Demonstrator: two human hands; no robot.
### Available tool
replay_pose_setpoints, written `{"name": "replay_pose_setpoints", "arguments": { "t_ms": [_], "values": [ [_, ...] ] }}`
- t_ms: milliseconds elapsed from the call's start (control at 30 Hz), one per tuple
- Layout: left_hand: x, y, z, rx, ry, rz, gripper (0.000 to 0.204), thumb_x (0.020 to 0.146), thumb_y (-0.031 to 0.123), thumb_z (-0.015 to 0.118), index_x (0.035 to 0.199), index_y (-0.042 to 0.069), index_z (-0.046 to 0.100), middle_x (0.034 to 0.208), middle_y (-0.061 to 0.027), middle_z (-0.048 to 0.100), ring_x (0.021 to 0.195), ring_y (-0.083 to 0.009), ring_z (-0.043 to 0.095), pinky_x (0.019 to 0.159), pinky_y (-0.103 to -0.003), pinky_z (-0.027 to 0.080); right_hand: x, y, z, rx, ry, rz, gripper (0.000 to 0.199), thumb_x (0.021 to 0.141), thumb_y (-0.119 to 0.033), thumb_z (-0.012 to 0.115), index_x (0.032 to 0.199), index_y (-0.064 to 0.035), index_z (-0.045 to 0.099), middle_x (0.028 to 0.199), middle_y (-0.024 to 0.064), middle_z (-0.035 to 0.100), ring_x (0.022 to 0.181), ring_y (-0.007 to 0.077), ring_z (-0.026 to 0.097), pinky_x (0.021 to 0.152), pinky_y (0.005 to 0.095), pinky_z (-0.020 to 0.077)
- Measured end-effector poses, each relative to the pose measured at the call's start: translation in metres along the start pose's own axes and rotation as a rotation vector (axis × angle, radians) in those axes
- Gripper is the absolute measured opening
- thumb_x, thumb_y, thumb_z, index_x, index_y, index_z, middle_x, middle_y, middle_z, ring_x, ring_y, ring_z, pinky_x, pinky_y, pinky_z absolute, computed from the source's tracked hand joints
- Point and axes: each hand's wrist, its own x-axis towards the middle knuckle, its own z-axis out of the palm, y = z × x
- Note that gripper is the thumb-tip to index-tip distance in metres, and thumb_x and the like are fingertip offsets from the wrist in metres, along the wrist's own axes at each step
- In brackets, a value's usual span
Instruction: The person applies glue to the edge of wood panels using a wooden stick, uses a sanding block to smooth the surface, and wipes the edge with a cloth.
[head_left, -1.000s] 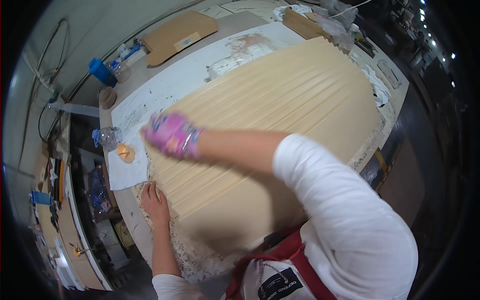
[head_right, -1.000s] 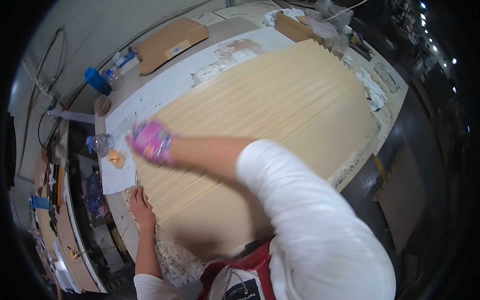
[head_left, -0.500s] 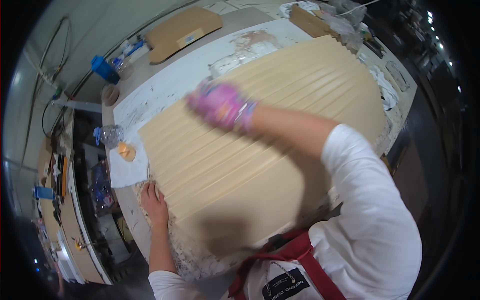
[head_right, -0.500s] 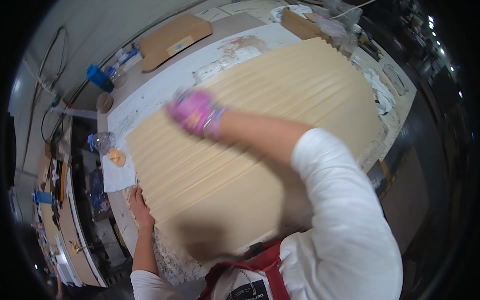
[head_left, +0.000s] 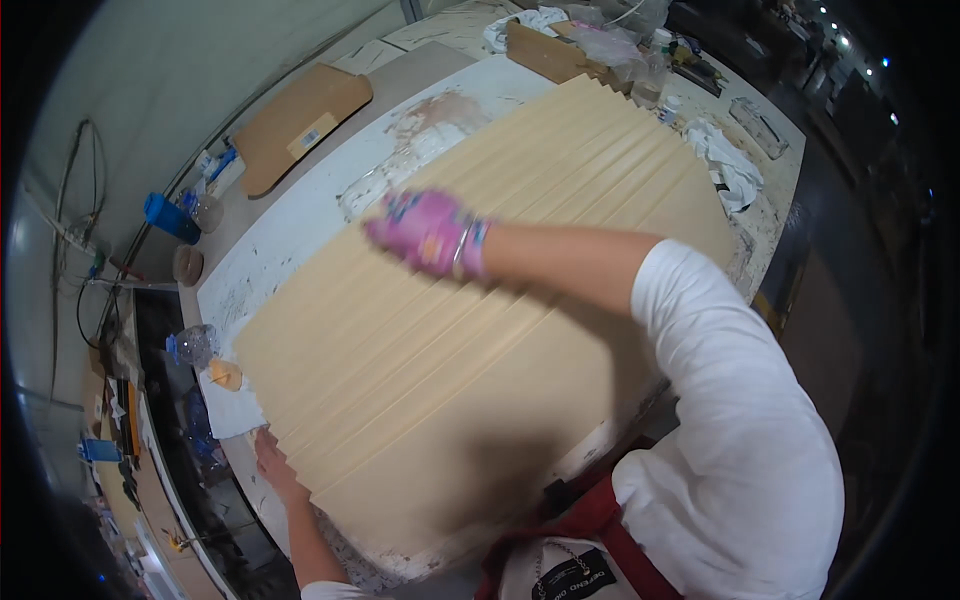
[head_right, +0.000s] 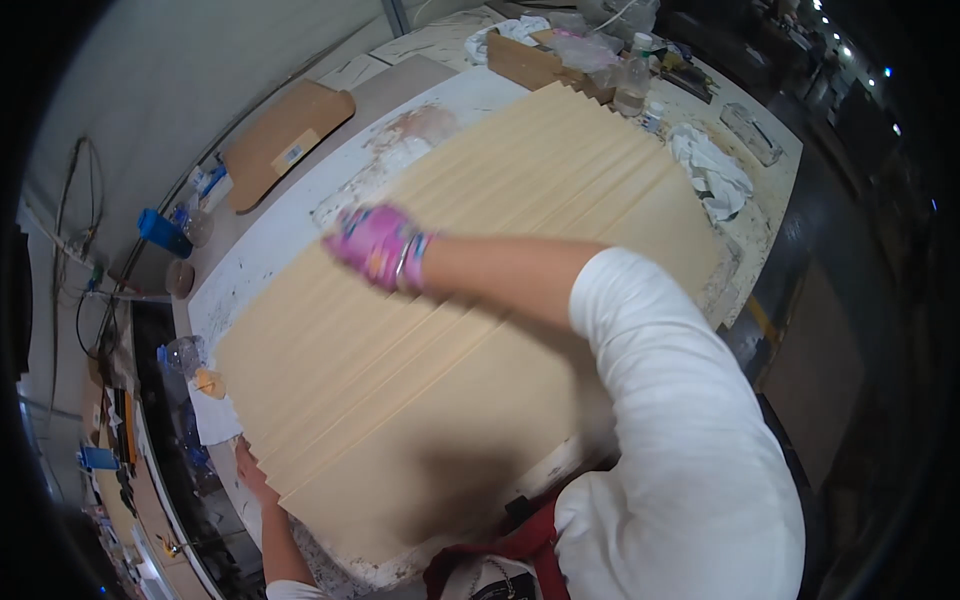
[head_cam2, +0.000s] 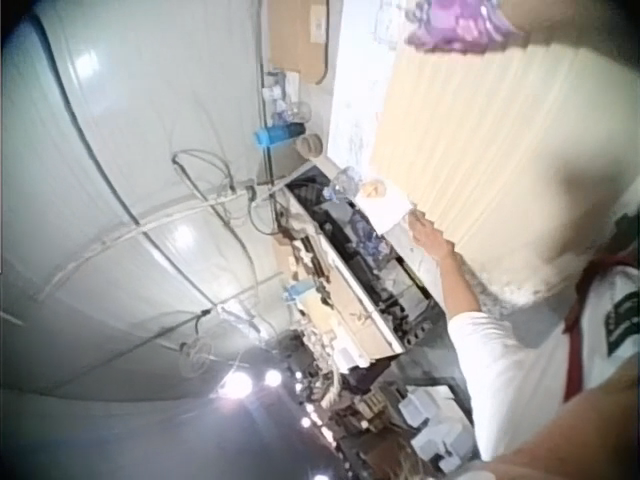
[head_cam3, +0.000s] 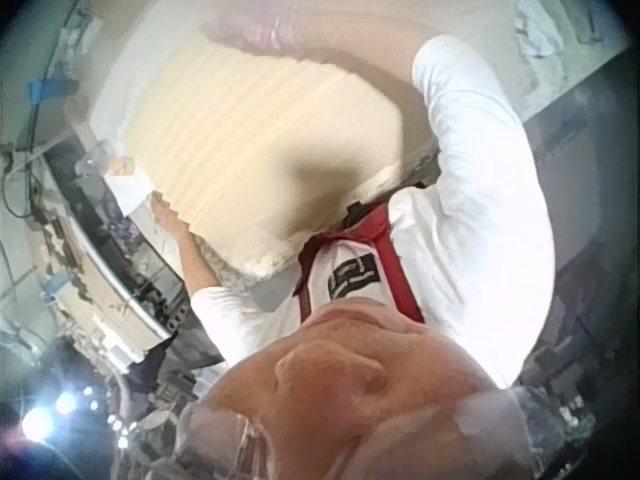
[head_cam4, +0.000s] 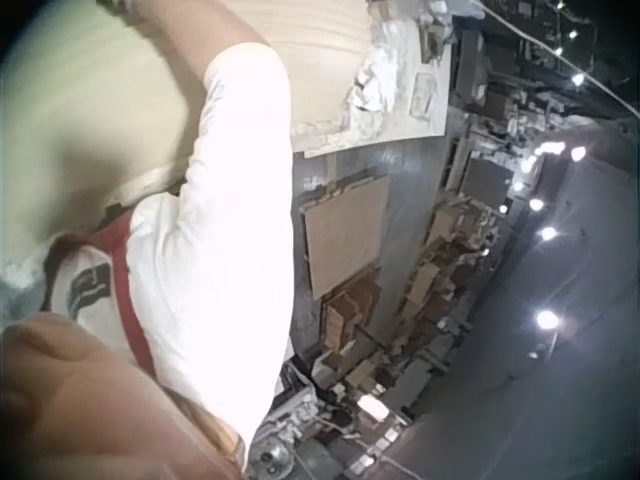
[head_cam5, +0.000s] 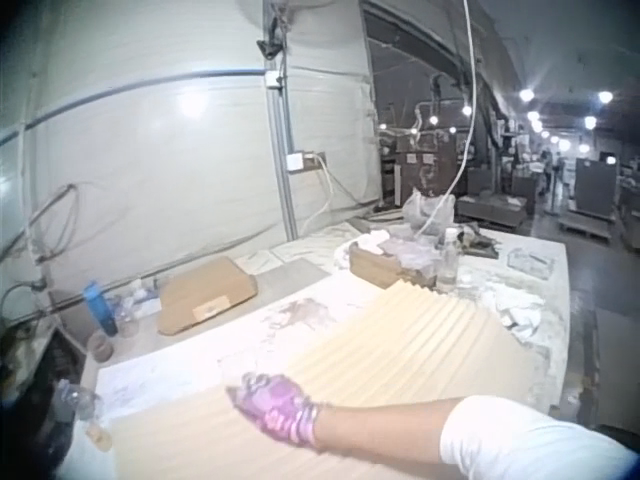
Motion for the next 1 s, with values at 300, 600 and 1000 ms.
{"name": "replay_pose_setpoints", "arguments": {
  "t_ms": [300, 600, 1000],
  "values": [
    [-0.107, 0.15, -0.144, -0.516, 0.43, -0.329, 0.041, 0.094, 0.02, 0.046, 0.127, -0.004, 0.042, 0.127, -0.0182, 0.047, 0.115, -0.0305, 0.046, 0.096, -0.039, 0.036, -0.003, 0.216, -0.167, -0.815, 0.223, 0.241, 0.031, 0.085, -0.027, 0.053, 0.112, -0.0123, 0.056, 0.09, 0.0172, 0.063, 0.08, 0.0333, 0.063, 0.07, 0.0426, 0.0512],
    [-0.032, 0.382, -0.128, -0.667, 0.097, 0.62, 0.026, 0.079, 0.014, 0.059, 0.105, 0.012, 0.062, 0.119, -0.0083, 0.053, 0.113, -0.0236, 0.05, 0.092, -0.037, 0.039, -0.034, 0.141, -0.098, -0.05, 0.149, 0.187, 0.031, 0.084, -0.018, 0.054, 0.115, -0.0131, 0.056, 0.08, 0.0107, 0.059, 0.069, 0.0238, 0.06, 0.059, 0.0357, 0.049],
    [-0.031, 0.39, -0.115, -0.523, 0.216, 0.616, 0.026, 0.075, 0.021, 0.064, 0.101, 0.016, 0.065, 0.116, 0.0036, 0.056, 0.11, -0.0134, 0.05, 0.09, -0.031, 0.037, 0.0, -0.073, 0.078, 0.228, -0.265, -0.701, 0.028, 0.092, -0.029, 0.042, 0.096, -0.0064, 0.057, 0.095, 0.014, 0.06, 0.081, 0.0305, 0.061, 0.073, 0.0409, 0.0486]
  ]
}}
